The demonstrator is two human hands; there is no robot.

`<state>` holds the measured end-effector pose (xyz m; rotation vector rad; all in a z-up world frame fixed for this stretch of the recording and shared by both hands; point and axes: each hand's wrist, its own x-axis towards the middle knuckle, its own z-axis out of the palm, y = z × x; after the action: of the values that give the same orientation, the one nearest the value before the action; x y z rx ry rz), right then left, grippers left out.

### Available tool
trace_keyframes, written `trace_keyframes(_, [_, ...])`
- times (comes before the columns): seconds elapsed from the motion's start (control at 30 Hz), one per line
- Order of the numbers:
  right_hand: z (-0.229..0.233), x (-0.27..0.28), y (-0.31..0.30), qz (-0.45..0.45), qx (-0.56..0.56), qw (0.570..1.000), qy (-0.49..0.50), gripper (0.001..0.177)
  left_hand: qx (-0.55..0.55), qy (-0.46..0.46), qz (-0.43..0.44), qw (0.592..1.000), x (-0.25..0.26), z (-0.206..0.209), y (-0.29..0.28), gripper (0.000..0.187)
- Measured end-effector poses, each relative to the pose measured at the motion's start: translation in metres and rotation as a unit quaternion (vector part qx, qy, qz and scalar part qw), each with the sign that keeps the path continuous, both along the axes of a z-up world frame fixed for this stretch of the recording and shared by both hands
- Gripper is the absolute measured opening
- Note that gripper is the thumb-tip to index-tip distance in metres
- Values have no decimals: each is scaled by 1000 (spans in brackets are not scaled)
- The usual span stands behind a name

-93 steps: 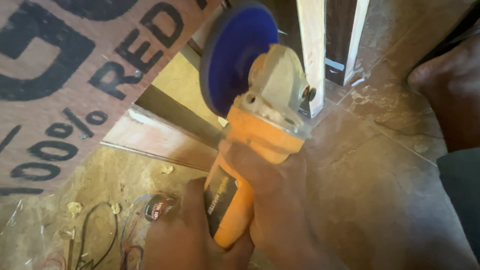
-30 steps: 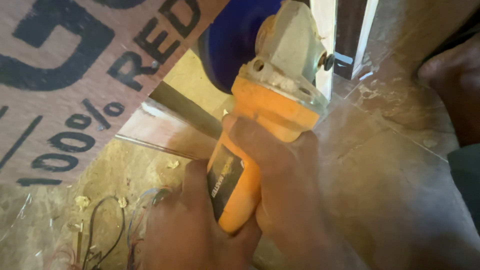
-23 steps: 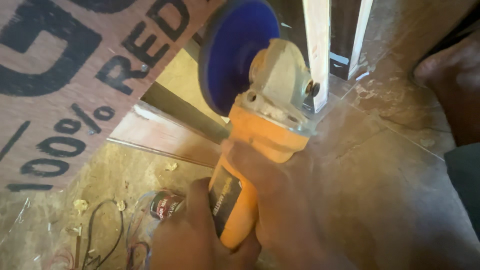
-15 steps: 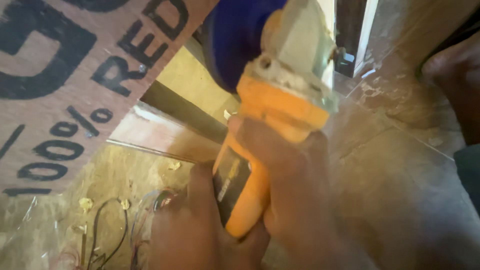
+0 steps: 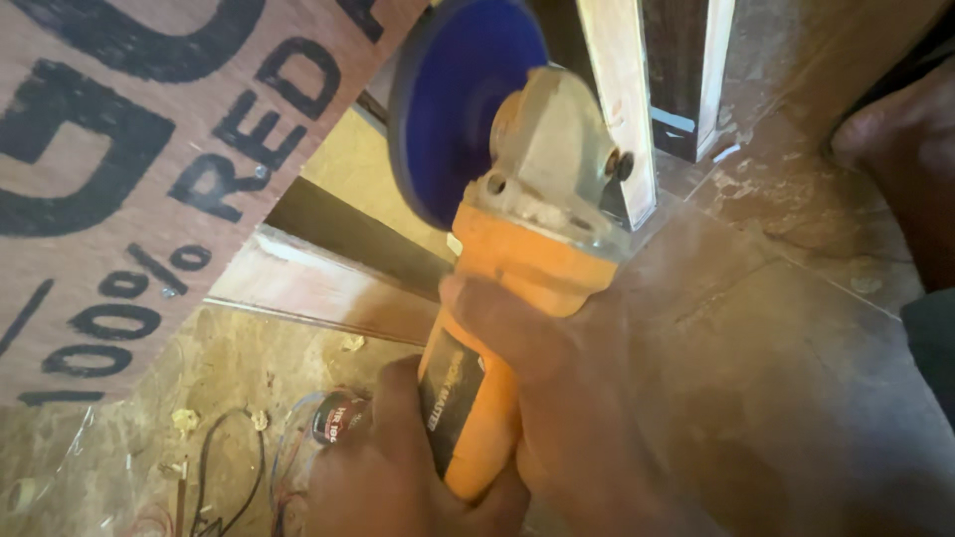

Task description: The person uses an angle grinder with a sanding disc to sand the edges and surfaces of a wooden structure. The person moves the tool along the wood, generating dust, and occasionally pauses to adjust position.

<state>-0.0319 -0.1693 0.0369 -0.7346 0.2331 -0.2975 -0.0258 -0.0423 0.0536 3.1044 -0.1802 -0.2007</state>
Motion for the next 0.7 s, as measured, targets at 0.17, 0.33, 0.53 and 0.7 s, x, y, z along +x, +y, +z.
trace_keyframes(0.17, [1,3,-1,14,-31,999,40,27,47,38,51,997,5,12,-6,100])
trace_keyframes(0.33, [2,3,1,12,-30,999,34,27,-27,-51,13,998,-1,6,-3,90])
trace_keyframes(0.53, [7,-8,2,12,-29,999,31,27,9,19,47,999,-9,10,-2,95])
trace_keyframes(0.7, [15,-8,-7,2,-30,999,20,27,8,33,56,998,-15,20,-15,100])
